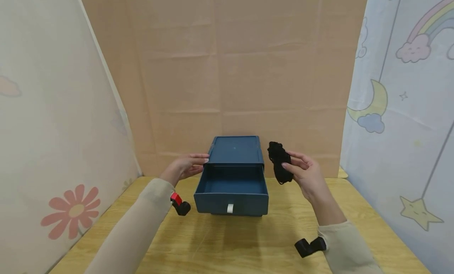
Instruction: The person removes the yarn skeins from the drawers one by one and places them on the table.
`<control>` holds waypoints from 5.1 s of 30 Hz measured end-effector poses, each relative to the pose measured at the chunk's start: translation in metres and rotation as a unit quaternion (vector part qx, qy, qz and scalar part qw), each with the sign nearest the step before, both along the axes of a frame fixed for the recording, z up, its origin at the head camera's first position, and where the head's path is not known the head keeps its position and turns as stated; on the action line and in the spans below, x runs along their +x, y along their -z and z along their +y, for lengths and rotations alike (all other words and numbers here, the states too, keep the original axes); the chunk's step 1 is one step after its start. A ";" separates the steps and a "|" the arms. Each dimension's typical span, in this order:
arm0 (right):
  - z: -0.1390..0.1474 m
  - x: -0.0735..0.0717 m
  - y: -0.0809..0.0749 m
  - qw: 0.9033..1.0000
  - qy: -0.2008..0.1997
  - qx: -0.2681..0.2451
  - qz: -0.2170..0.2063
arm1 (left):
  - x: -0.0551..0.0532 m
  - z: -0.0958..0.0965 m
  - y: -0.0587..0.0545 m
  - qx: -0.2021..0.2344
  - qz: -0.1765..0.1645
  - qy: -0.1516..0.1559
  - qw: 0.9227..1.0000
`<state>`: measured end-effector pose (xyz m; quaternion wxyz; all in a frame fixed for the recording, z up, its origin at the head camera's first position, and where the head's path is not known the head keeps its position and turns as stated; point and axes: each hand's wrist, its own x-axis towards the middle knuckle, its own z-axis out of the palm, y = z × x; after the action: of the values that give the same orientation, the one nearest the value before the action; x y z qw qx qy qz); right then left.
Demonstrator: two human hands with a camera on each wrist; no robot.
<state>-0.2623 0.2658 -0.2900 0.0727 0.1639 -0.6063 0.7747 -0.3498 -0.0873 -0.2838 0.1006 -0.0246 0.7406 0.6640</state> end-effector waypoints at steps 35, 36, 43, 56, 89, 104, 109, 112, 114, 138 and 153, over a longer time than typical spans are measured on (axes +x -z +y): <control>0.027 -0.041 0.145 0.928 0.173 0.284 -0.166 | 0.000 0.000 -0.001 0.001 -0.002 -0.009 1.000; 0.027 -0.041 0.147 0.929 0.173 0.279 -0.170 | 0.000 0.000 -0.001 0.001 -0.002 -0.009 1.000; 0.032 -0.043 0.161 0.930 0.175 0.256 -0.195 | 0.002 0.002 -0.002 -0.002 -0.002 -0.007 1.000; 0.035 -0.044 0.164 0.921 0.183 0.281 -0.197 | 0.002 0.003 -0.002 -0.010 0.004 -0.001 1.000; 0.027 -0.033 0.147 0.933 0.108 0.248 -0.237 | 0.008 -0.001 -0.005 -0.010 0.002 -0.017 1.000; 0.039 -0.030 0.122 0.925 0.110 0.304 -0.198 | 0.009 -0.002 -0.007 -0.010 -0.001 -0.011 1.000; 0.042 -0.028 0.102 0.934 0.094 0.295 -0.178 | 0.009 -0.002 -0.007 -0.007 -0.002 -0.010 1.000; 0.041 -0.025 0.086 0.946 0.079 0.277 -0.150 | 0.010 -0.002 -0.007 -0.010 -0.001 -0.011 1.000; 0.040 -0.023 0.074 0.954 0.073 0.263 -0.125 | 0.012 -0.002 -0.008 -0.012 0.000 -0.011 1.000; -0.039 0.024 -0.039 0.990 -0.054 0.122 0.056 | 0.014 0.001 -0.007 -0.027 0.008 -0.017 0.999; -0.088 0.003 -0.027 0.947 -0.132 0.292 0.010 | 0.016 0.001 -0.009 -0.015 -0.003 -0.018 1.000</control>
<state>-0.2591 0.1776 -0.2629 -0.0752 0.2642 -0.7783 0.5647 -0.3336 -0.0859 -0.2752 0.0900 -0.0416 0.7495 0.6545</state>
